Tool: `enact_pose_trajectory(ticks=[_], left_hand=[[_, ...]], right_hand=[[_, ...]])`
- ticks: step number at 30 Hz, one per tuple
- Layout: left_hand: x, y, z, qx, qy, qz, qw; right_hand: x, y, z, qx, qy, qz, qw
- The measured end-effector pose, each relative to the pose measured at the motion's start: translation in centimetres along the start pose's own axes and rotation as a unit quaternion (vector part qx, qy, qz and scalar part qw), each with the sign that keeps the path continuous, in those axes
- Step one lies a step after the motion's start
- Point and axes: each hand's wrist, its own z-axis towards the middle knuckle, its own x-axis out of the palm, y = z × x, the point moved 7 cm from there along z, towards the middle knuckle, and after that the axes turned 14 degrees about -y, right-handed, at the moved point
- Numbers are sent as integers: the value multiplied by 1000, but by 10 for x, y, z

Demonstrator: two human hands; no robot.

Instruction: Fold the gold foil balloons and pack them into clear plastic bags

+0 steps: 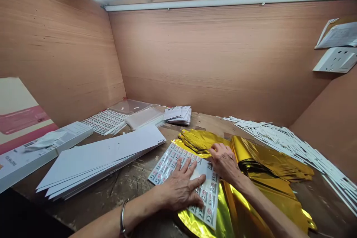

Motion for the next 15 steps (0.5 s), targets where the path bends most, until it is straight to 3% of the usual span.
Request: enact_pose_trajectory(ticks=[3,10,15], left_hand=[[0,0,0,-6,0,-3,1000],[1,1,0,-10,-17,-20,1000],[2,3,-1,-4,-29,-32,999]], right_hand=[[8,15,-11,-81,38,-10,996],[37,19,-18,-134,119,-39,983],[47,18,-26,-220,86,-56,970]])
